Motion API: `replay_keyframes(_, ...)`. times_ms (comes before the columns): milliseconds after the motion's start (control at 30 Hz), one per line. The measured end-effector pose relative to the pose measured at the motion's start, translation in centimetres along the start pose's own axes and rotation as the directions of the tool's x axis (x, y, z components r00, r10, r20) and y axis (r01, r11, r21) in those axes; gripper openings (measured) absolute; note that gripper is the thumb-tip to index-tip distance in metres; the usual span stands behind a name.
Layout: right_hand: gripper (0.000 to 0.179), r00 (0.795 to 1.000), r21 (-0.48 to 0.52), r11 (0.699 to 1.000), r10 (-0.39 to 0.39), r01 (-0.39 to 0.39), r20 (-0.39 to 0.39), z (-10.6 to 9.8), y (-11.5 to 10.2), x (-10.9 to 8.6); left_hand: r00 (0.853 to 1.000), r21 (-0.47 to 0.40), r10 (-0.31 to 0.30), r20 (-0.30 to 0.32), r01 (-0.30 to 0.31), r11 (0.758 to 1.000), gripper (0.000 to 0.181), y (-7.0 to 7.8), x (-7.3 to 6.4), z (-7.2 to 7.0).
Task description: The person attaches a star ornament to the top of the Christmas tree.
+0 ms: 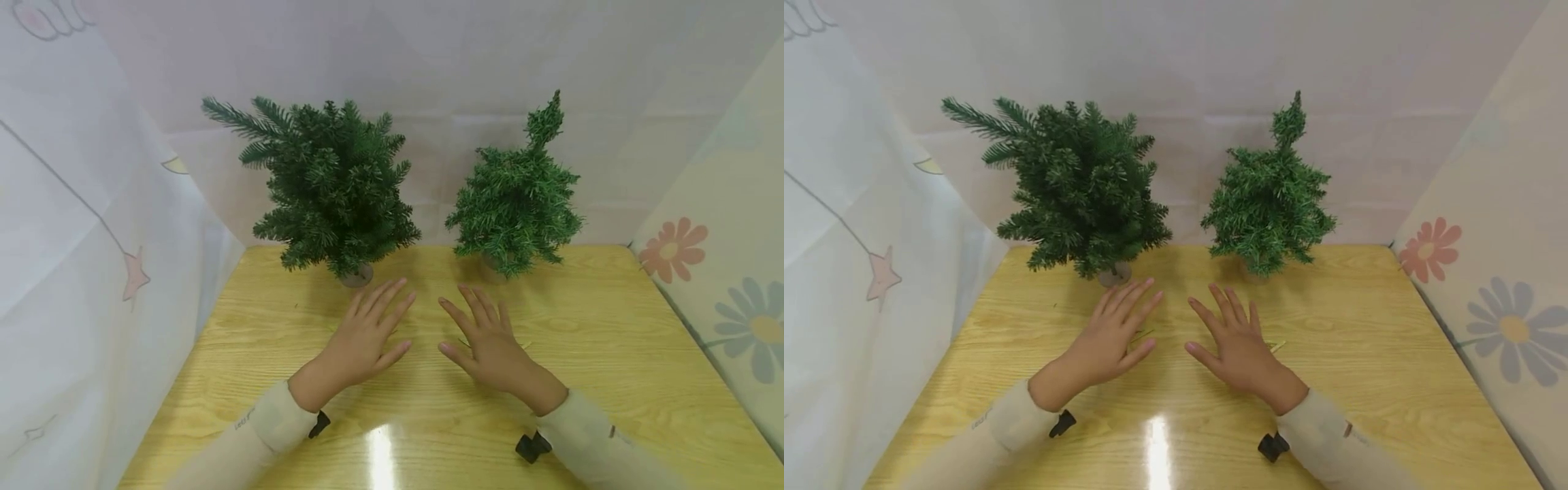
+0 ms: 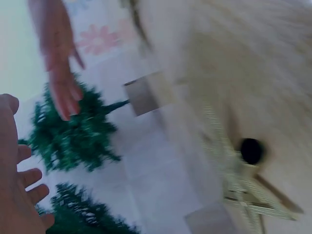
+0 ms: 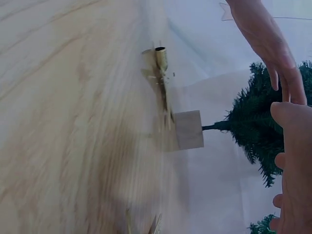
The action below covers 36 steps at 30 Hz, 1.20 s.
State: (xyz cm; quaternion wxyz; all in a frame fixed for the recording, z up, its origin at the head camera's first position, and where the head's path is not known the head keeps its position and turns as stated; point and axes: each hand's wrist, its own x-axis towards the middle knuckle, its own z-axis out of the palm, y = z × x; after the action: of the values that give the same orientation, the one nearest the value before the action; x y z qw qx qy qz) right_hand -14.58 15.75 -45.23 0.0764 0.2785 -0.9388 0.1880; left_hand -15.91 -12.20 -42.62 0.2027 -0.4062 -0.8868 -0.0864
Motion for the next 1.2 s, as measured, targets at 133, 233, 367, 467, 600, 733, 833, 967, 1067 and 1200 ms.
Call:
replay_keyframes(133, 0.074, 1.000, 0.023, 1.000, 0.003, -0.003, 0.000, 0.1, -0.6, 0.5, 0.991, -0.095, 0.021, -0.133, -0.034, 0.995, 0.069, 0.5, 0.6, -1.2)
replay_keyframes(233, 0.074, 1.000, 0.030, 1.000, 0.000, 0.000, -0.005, 0.1, -1.0, 0.8, 0.977, -0.145, 0.015, -0.212, -0.047, 0.988, 0.064, 0.8, 0.8, -1.7)
replay_keyframes(367, 0.074, 1.000, 0.032, 0.999, -0.005, 0.005, -0.006, 0.2, -1.5, 1.2, 0.958, -0.146, 0.000, -0.286, -0.043, 0.988, 0.056, 1.0, 0.9, -2.1)
replay_keyframes(467, 0.074, 1.000, 0.032, 0.999, -0.001, 0.001, -0.003, 0.3, -1.8, 1.5, 0.941, -0.145, -0.011, -0.338, -0.040, 0.989, 0.053, 1.1, 1.0, -2.5)
replay_keyframes(600, 0.074, 1.000, 0.037, 0.999, -0.006, 0.006, -0.010, 0.5, -2.2, 1.9, 0.905, -0.137, -0.015, -0.425, -0.047, 0.989, 0.050, 1.1, 1.1, -3.2)
replay_keyframes(733, 0.074, 1.000, 0.060, 0.998, -0.006, 0.007, -0.010, 0.8, -2.8, 2.3, 0.865, -0.120, -0.024, -0.501, -0.041, 0.992, 0.048, 1.0, 1.4, -4.0)
replay_keyframes(833, 0.073, 1.000, 0.069, 0.998, -0.002, 0.003, -0.007, 1.0, -3.3, 2.7, 0.843, -0.118, -0.030, -0.538, -0.039, 0.992, 0.047, 0.8, 1.7, -4.6)
replay_keyframes(967, 0.071, 1.000, 0.068, 0.998, -0.010, 0.011, -0.009, 1.3, -3.9, 3.2, 0.816, -0.115, -0.036, -0.577, -0.037, 0.993, 0.046, 0.7, 1.9, -5.2)
replay_keyframes(1067, 0.071, 1.000, 0.070, 0.997, -0.013, 0.013, -0.012, 1.5, -4.1, 3.5, 0.798, -0.116, -0.046, -0.601, -0.030, 0.993, 0.046, 0.6, 2.0, -5.6)
replay_keyframes(1200, 0.071, 1.000, 0.081, 0.997, -0.008, 0.009, -0.022, 1.6, -4.3, 3.7, 0.783, -0.128, -0.082, -0.617, 0.003, 0.992, 0.046, 0.3, 2.2, -5.9)
